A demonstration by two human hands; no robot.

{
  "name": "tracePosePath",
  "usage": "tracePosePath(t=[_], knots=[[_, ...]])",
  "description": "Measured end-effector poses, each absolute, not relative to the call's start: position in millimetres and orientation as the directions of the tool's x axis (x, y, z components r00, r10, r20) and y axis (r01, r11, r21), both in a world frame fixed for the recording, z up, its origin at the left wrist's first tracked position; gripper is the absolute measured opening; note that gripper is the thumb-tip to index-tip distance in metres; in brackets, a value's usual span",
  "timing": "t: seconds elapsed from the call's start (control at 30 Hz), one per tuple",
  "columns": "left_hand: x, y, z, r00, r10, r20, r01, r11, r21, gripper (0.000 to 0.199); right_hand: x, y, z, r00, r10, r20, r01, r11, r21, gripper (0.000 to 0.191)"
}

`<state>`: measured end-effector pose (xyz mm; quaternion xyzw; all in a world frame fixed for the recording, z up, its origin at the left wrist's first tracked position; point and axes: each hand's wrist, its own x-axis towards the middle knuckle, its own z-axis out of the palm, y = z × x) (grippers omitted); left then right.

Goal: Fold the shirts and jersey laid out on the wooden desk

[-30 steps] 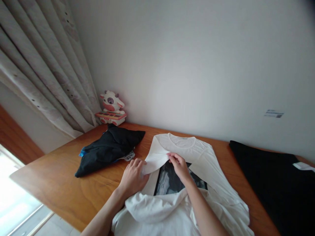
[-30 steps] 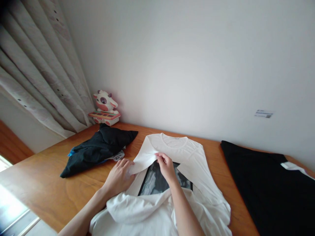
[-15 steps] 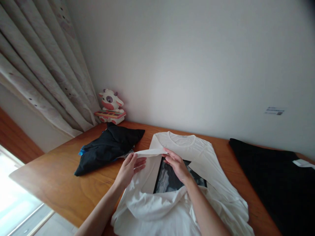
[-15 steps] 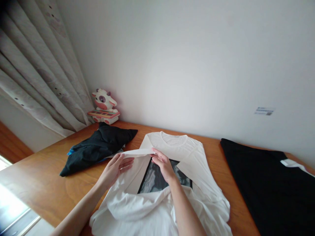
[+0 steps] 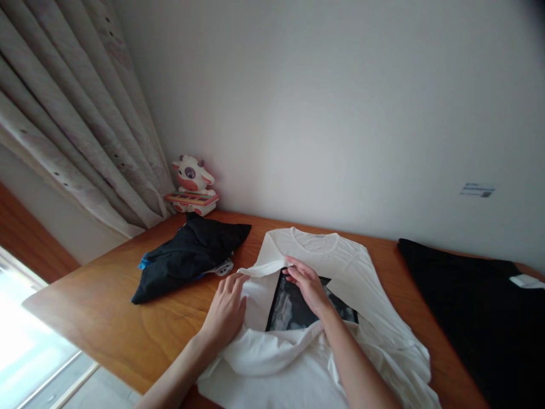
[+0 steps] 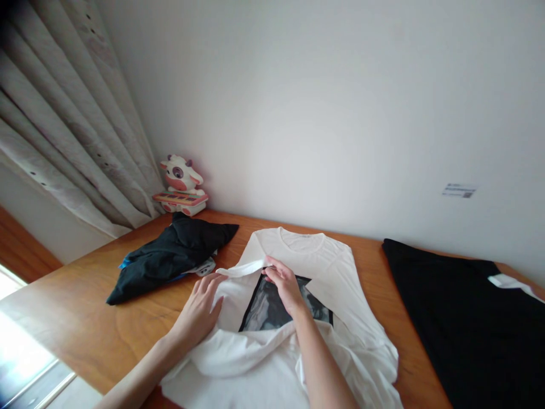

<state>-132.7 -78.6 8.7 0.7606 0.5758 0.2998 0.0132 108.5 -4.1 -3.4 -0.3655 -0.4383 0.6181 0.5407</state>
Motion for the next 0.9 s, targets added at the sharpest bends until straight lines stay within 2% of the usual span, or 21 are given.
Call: tracePosePath(t=[0.13, 0.23, 0.33, 0.47, 0.6, 0.73, 0.8, 0.9], knots=[[-133, -64, 22, 0.205, 0.877, 0.435, 0.964, -0.258, 0.065, 0.052, 108, -7, 0, -0.182, 0.983, 0.025, -0.379, -0.047, -0.924, 0.050], [-137, -48, 31, 0.260, 0.872, 0.415, 0.962, -0.273, -0.029, 0.053, 110, -9, 2, -0.198, 0.980, 0.030, -0.409, -0.055, -0.911, 0.046], [-143, -40, 36, 0.270, 0.859, 0.435, 0.952, -0.305, 0.011, 0.052, 111, -8, 1, -0.172, 0.985, 0.034, -0.395, -0.037, -0.918, 0.045], [-151, -45, 40, 0.384, 0.820, 0.425, 0.903, -0.430, 0.014, 0.026, 110, -3, -1, -0.066, 0.998, 0.018, -0.275, -0.001, -0.962, 0.050], [-149, -57, 41, 0.528, 0.755, 0.390, 0.830, -0.557, -0.046, 0.017, 108, -1, -2, 0.041, 0.992, 0.116, -0.081, 0.119, -0.990, 0.056], [-144, -65, 38, 0.662, 0.679, 0.317, 0.725, -0.687, -0.043, 0.013, 110, -5, -2, 0.116, 0.977, 0.179, 0.069, 0.172, -0.983, 0.052], [-143, -66, 38, 0.673, 0.671, 0.311, 0.711, -0.703, -0.019, 0.014, 111, -7, -2, 0.158, 0.959, 0.235, 0.225, 0.197, -0.954, 0.047], [-145, -69, 41, 0.591, 0.734, 0.334, 0.772, -0.635, 0.028, 0.019, 112, -8, -3, 0.173, 0.940, 0.295, 0.415, 0.202, -0.887, 0.039]])
